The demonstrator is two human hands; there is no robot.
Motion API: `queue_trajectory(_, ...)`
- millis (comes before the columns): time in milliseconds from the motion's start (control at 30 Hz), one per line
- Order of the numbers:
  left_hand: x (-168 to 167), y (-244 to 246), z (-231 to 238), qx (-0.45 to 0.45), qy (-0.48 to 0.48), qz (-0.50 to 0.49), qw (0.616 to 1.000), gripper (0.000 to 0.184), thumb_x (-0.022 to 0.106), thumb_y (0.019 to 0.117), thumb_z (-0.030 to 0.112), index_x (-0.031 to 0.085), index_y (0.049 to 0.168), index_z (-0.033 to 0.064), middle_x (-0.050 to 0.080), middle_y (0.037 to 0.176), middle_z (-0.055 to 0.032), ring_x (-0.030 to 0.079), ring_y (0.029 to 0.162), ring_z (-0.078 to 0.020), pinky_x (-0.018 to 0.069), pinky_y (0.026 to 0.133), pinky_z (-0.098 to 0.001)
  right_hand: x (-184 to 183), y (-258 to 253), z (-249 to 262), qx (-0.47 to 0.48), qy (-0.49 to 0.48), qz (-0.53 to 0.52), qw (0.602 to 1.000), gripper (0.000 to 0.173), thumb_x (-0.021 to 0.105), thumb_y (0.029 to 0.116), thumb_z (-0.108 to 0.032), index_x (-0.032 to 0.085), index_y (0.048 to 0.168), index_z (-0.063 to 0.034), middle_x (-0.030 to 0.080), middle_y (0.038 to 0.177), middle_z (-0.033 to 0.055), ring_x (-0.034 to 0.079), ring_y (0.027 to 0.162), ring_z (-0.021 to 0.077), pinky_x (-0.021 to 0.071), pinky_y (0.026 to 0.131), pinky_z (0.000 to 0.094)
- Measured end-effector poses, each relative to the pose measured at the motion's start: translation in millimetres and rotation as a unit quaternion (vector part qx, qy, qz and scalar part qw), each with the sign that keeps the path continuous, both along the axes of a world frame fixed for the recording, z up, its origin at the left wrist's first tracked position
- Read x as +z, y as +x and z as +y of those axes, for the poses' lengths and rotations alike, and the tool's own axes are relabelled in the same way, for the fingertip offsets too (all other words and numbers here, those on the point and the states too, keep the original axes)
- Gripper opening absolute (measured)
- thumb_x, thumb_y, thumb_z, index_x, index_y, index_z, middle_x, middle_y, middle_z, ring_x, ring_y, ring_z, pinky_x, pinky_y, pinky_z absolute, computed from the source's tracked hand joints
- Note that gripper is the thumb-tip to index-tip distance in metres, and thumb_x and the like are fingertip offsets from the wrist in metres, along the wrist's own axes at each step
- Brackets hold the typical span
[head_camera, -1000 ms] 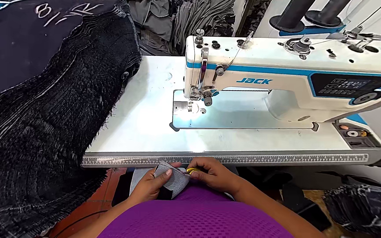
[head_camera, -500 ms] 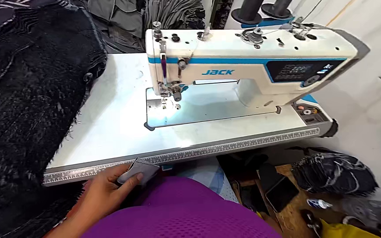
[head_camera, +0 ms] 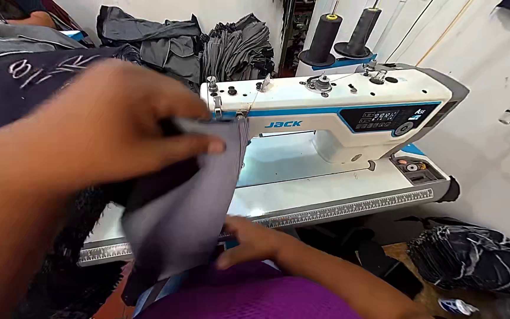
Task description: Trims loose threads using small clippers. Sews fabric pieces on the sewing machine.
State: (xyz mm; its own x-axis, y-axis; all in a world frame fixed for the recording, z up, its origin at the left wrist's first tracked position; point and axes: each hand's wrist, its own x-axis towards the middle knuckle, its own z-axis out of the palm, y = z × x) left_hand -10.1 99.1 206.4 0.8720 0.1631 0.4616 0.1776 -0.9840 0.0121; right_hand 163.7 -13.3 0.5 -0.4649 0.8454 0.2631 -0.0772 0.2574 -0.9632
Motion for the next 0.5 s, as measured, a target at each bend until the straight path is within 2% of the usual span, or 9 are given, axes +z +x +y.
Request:
queue_trajectory(67,-22,20,37,0.085,-0.117,0.119,0.982,0.021,0.075,0.092,0.024,0.072,0.082,0.005,0.064,0.07,-0.0073,0.061,0.064,-0.0196,0.0509,0.06,-0.0459,5,-36,9,0.093,-0.153,0.089,0.98,0.022,0.052,0.1006,-0.012,0.061,0.115,0.0024,0.069,0.099,-0.004,0.065,0.094,-0.002,0.0537,0.088,0.0221)
queue_trajectory(133,-84,25,71,0.169,-0.211,0.261,0.927,0.021,0.074,0.0955,0.021,0.075,0.093,-0.0003,0.07,0.085,-0.0191,0.068,0.085,-0.0374,0.0519,0.081,-0.0633,1,-45,8,0.095,-0.356,0.124,0.921,0.024,0.035,0.1064,-0.011,0.058,0.108,-0.0086,0.069,0.089,-0.0072,0.067,0.084,0.0005,0.0563,0.081,0.0234)
queue_trajectory(200,-155,17,82,0.2,-0.261,0.308,0.893,0.026,0.07,0.0984,0.024,0.075,0.101,-0.0011,0.073,0.099,-0.0214,0.069,0.099,-0.0408,0.0509,0.091,-0.0649,-7,-33,11,0.073,-0.445,0.036,0.892,0.021,0.038,0.1068,-0.018,0.057,0.103,-0.0116,0.067,0.08,-0.006,0.064,0.07,0.0022,0.0546,0.066,0.0228)
queue_trajectory(267,-195,16,80,0.218,-0.334,0.294,0.869,0.032,0.067,0.1006,0.026,0.072,0.109,-0.0042,0.071,0.107,-0.0229,0.067,0.107,-0.0403,0.0489,0.097,-0.0616,-9,-10,19,0.066,-0.358,-0.191,0.912,0.03,0.045,0.1069,-0.024,0.06,0.091,-0.0036,0.058,0.069,-0.002,0.055,0.059,0.006,0.0462,0.059,0.0262)
queue_trajectory(300,-203,18,79,0.225,-0.373,0.271,0.858,0.032,0.069,0.1,0.026,0.071,0.108,-0.0047,0.07,0.105,-0.0228,0.067,0.105,-0.0383,0.0492,0.097,-0.059,-8,1,21,0.049,-0.27,-0.297,0.914,0.039,0.048,0.1067,-0.027,0.064,0.087,0.0031,0.059,0.071,0.0074,0.055,0.065,0.0166,0.0462,0.064,0.037)
queue_trajectory(333,-207,21,80,0.233,-0.397,0.26,0.849,0.031,0.071,0.0987,0.026,0.071,0.107,-0.0036,0.07,0.103,-0.0213,0.067,0.101,-0.0358,0.0505,0.095,-0.0568,-8,9,21,0.0,-0.164,-0.371,0.914,0.045,0.051,0.1055,-0.029,0.066,0.083,0.0064,0.062,0.074,0.0167,0.061,0.073,0.0292,0.0481,0.07,0.0495)
queue_trajectory(400,-205,30,88,0.239,-0.419,0.276,0.832,0.031,0.074,0.0961,0.027,0.071,0.104,-0.0028,0.07,0.096,-0.0194,0.067,0.094,-0.0329,0.0517,0.089,-0.055,-24,18,27,-0.145,0.115,-0.407,0.895,0.041,0.057,0.1009,-0.03,0.065,0.074,0.0,0.065,0.072,0.0153,0.069,0.073,0.0326,0.0551,0.068,0.0508)
queue_trajectory(433,-202,35,93,0.237,-0.424,0.296,0.823,0.032,0.076,0.095,0.028,0.071,0.102,-0.0032,0.069,0.093,-0.0185,0.066,0.091,-0.0313,0.0519,0.087,-0.0537,-33,18,37,-0.166,0.213,-0.397,0.877,0.036,0.058,0.1004,-0.03,0.068,0.078,-0.0026,0.068,0.079,0.0134,0.07,0.079,0.0314,0.0575,0.07,0.0478)
queue_trajectory(500,-196,45,100,0.229,-0.423,0.35,0.804,0.032,0.077,0.0941,0.027,0.069,0.097,-0.0041,0.066,0.089,-0.0165,0.064,0.087,-0.0276,0.0507,0.083,-0.0491,-43,10,56,-0.104,0.241,-0.416,0.871,0.032,0.057,0.103,-0.029,0.074,0.103,-0.0019,0.072,0.112,0.0169,0.067,0.114,0.0352,0.0537,0.096,0.0518)
